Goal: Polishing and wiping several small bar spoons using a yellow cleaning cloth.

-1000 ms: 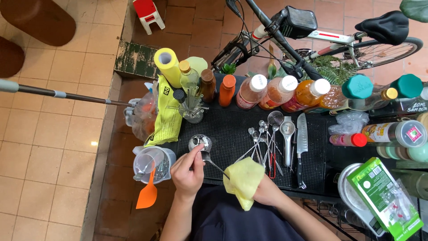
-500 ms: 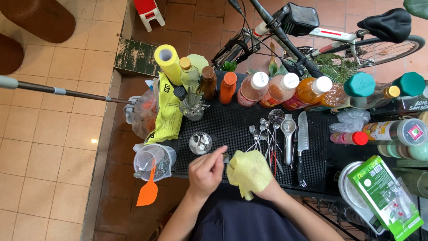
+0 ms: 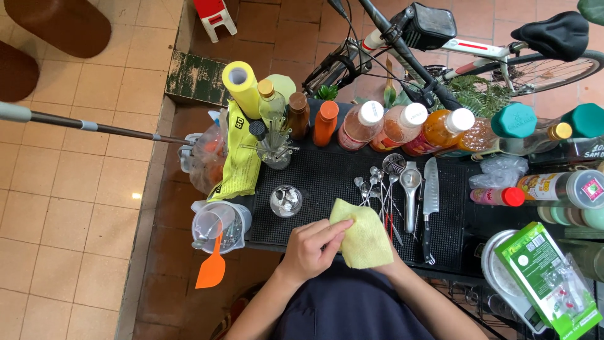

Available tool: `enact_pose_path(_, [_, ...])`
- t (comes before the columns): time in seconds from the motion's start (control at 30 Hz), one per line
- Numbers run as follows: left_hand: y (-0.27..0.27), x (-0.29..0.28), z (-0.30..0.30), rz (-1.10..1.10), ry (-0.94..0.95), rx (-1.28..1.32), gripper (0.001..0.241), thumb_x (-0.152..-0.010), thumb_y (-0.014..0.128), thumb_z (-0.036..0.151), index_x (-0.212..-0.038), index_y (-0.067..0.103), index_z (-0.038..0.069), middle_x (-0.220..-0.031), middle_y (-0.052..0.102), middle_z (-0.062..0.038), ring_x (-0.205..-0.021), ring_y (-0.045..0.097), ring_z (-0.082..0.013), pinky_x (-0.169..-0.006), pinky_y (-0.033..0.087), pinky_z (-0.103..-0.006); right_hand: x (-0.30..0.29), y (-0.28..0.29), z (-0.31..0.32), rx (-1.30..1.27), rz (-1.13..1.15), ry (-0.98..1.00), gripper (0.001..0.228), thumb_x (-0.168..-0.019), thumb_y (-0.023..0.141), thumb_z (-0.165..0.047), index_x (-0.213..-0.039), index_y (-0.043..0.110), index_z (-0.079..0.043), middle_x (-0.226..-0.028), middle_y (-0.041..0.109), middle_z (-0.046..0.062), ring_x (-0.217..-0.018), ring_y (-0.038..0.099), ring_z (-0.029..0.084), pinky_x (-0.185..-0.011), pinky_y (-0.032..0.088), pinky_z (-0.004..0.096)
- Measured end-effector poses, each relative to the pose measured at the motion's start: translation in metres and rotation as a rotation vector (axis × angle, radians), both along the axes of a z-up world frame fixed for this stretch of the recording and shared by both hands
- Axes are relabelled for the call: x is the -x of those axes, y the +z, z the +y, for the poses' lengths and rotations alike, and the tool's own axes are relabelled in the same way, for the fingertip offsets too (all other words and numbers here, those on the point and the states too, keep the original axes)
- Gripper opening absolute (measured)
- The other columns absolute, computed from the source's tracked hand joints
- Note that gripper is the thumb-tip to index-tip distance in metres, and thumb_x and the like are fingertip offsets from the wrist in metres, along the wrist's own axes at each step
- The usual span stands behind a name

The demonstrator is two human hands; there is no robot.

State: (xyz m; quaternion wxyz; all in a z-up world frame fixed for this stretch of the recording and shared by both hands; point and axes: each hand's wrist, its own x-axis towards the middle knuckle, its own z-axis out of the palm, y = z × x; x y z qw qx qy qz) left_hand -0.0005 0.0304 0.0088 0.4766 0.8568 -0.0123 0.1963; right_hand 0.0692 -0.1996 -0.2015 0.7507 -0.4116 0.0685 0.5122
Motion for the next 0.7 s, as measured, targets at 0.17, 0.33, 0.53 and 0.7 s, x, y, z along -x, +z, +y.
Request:
enact_pose_path(0.17, [-0.014,-0.001,-0.002,0.132,-0.065,0.192,0.041,-0.093,0.068,0.015,-0.132,0.067,0.003,-0.075,0.063,-0.006,-0.059,0.061,-0.0202,-0.058,0.051,-0.0319,-0.002,0.000,-0.011,0.711,-1.367,0.325,0.034,-0.091,0.077,-0.023,-0.121,0.065,-0.015,-0.115,0.071,0.004,-0.105,0.070,0.018,-0.091,0.057,0.035])
enact_pose_path(0.33, [-0.043,-0.003,-0.007,0.263,-0.171,0.225,0.033,-0.093,0.068,0.028,-0.113,0.063,0.002,-0.076,0.066,-0.005,-0.062,0.065,-0.0197,-0.060,0.054,-0.0312,-0.014,0.052,0.011,0.040,-0.498,-0.215,0.042,-0.094,0.073,-0.019,-0.131,0.059,-0.007,-0.118,0.066,0.010,-0.105,0.066,0.020,-0.088,0.057,0.035])
enact_pose_path(0.53, [-0.064,0.000,-0.026,0.478,-0.376,0.207,0.026,-0.099,0.058,0.027,-0.089,0.072,0.007,-0.069,0.071,-0.006,-0.059,0.070,-0.0214,-0.060,0.056,-0.0342,-0.026,0.023,-0.004,-0.148,-0.294,-0.392,0.025,-0.100,0.062,-0.013,-0.119,0.054,0.001,-0.108,0.060,0.013,-0.094,0.061,0.022,-0.079,0.054,0.034])
enact_pose_path(0.7, [-0.063,-0.001,-0.027,0.489,-0.465,0.226,0.037,-0.104,0.051,0.027,-0.079,0.071,0.007,-0.068,0.071,-0.010,-0.063,0.070,-0.0258,-0.066,0.056,-0.0366,-0.021,-0.006,-0.015,0.477,-1.019,-0.358,0.036,-0.103,0.062,-0.018,-0.134,0.054,-0.001,-0.124,0.062,0.010,-0.113,0.061,0.021,-0.099,0.052,0.036])
